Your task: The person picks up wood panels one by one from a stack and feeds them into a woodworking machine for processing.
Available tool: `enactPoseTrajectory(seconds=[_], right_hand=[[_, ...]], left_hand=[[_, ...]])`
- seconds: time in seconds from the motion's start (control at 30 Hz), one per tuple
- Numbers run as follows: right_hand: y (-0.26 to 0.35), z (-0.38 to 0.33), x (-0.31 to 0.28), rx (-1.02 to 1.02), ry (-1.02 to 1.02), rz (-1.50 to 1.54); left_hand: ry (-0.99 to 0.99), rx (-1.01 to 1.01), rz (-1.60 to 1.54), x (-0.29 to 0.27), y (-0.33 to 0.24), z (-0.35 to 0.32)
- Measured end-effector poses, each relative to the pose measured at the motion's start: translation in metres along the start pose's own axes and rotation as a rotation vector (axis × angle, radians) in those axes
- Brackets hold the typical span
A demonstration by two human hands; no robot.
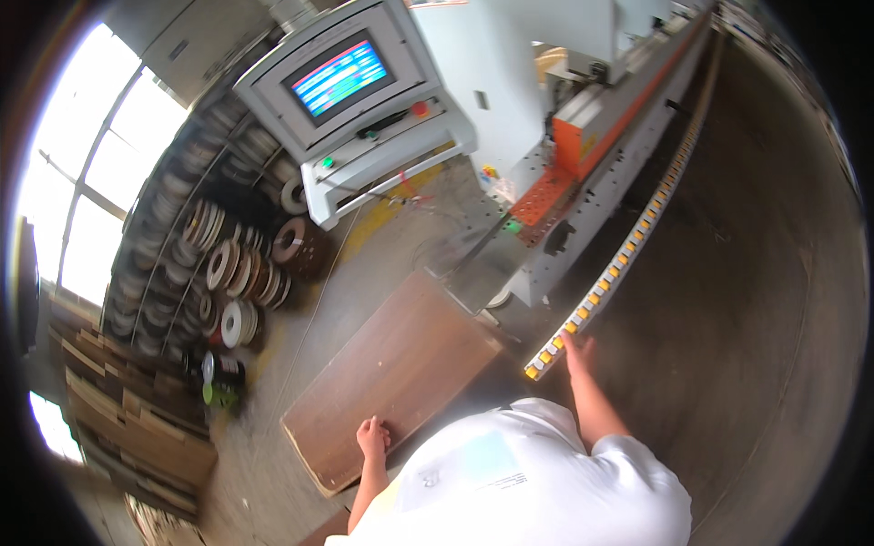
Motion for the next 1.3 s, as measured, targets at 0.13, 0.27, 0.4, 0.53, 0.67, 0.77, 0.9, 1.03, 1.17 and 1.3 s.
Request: enactPoseTrajectory(seconds=[0.13,0.27,0.4,0.53,0.67,0.77,0.9,1.03,1.17,1.3], right_hand=[[0.031,0.003,-0.029,-0.396,-0.047,-0.127],[0.090,-0.012,-0.014,-0.634,0.187,-0.093],[0.126,-0.047,0.043,-0.800,0.619,-0.098],[0.121,-0.102,0.105,-0.825,0.958,-0.206],[0.093,-0.163,0.144,-0.852,1.360,-0.168],[0.067,-0.193,0.147,-0.821,1.577,-0.318],[0.032,-0.226,0.143,-0.678,1.886,-0.580],[0.001,-0.258,0.132,-0.688,2.092,-0.898],[-0.035,-0.290,0.113,-0.770,2.168,-0.977],[-0.087,-0.302,0.104,-0.976,2.009,-1.369]], left_hand=[[-0.116,-0.012,-0.049,0.003,0.012,0.000],[-0.178,0.059,0.152,0.016,0.023,-0.008],[-0.136,0.249,0.171,0.037,0.026,-0.034],[0.001,0.108,0.157,0.046,0.025,-0.094],[-0.001,0.012,0.289,0.045,0.049,-0.162],[-0.062,-0.151,0.252,0.034,0.102,-0.219],[-0.186,-0.457,0.195,0.013,0.196,-0.293],[-0.406,-0.586,-0.011,0.022,0.260,-0.384],[-0.581,-0.690,-0.321,0.051,0.287,-0.456],[-0.580,-0.700,-0.252,0.076,0.312,-0.510]])
Point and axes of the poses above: each hand's wrist, its own z-axis towards the middle knuckle, its own x-axis out of the palm, y = z × x, the point moved 1 cm from there along z, towards the middle knuckle, and after that the axes turned 10 degrees about x, right-handed, at the moved point
